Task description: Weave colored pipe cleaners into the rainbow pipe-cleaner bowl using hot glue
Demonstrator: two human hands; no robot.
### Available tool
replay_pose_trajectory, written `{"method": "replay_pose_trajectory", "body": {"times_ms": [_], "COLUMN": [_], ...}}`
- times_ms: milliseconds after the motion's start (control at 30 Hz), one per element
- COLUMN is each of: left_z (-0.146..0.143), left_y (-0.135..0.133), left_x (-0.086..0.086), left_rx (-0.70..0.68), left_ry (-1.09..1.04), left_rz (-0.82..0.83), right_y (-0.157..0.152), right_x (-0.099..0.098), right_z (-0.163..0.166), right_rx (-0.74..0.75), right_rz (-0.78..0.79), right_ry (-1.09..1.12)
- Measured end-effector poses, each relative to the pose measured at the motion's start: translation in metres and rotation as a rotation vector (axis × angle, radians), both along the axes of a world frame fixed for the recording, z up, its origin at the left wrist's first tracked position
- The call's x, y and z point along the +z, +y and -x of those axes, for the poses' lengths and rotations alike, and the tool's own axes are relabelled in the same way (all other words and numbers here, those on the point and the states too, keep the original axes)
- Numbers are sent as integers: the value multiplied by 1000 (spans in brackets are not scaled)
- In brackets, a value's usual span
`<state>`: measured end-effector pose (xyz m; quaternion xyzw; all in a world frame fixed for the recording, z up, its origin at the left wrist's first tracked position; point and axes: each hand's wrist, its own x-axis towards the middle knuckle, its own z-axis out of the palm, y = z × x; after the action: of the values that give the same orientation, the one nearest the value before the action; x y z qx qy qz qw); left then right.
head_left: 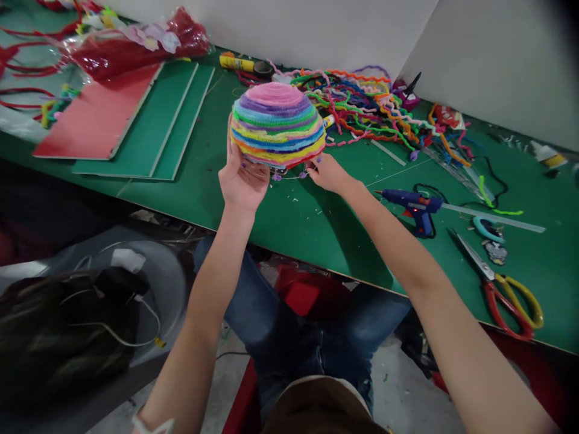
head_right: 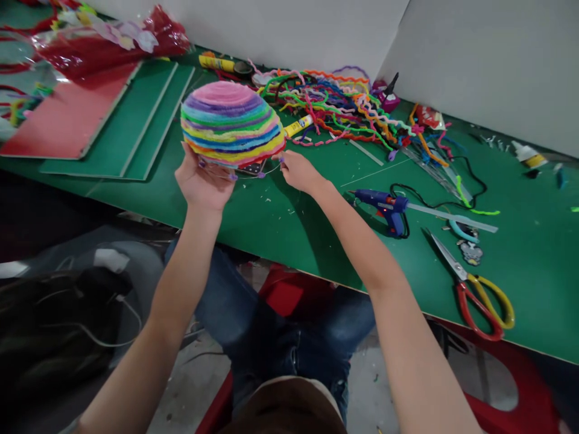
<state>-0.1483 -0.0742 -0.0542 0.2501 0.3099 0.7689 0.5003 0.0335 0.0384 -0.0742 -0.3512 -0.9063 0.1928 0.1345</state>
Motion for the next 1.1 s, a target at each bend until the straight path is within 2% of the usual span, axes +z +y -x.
{"method": "replay_pose_trajectory", "body": {"times_ms": [100,167,267,333,367,433,467,533,600,633,700,767,833,900,933,1000,1100], "left_z": [-1,-2,-2,-2,-2,-2,-2,-3,-5,-6,-9,-11,-13,-12,-12,-10,-8], "left_y": [-1,-1,0,1,1,0,0,-1,-3,-3,-4,-5,-5,-4,-4,-3,-3], "left_x": [1,1,-2,-4,-4,-4,-3,-1,2,3,3,1,-2,-4,-5,-5,-3], "left_rx": [29,58,62,32,17,0,-4,-1,8,18,37,26,-8,-34,-33,-19,8], "left_ry": [40,51,31,-1,-18,-47,-57,-81,-81,-67,-27,-10,-18,-10,-1,18,22], "left_rz": [33,56,36,-4,-25,-52,-55,-41,-9,12,47,51,15,-15,-17,6,30], "right_y": [-10,-16,-15,-8,-5,-2,-5,-22,-54,-75,-116,-151,-169,-169,-165,-155,-156], "right_x": [4,14,30,34,33,25,20,9,1,-1,-2,2,9,14,16,18,15], "right_z": [3,-3,-23,-39,-45,-50,-49,-42,-32,-26,-17,-11,-9,-12,-15,-24,-38], "right_rx": [-90,-83,123,151,89,-85,-153,-177,-97,-7,137,219,304,344,325,159,-154], "right_rz": [11,53,345,510,511,366,265,93,-22,-20,-12,4,92,200,223,166,37], "right_ry": [-24,-47,-73,39,133,253,243,81,-54,-94,-91,-28,83,216,269,278,62]}}
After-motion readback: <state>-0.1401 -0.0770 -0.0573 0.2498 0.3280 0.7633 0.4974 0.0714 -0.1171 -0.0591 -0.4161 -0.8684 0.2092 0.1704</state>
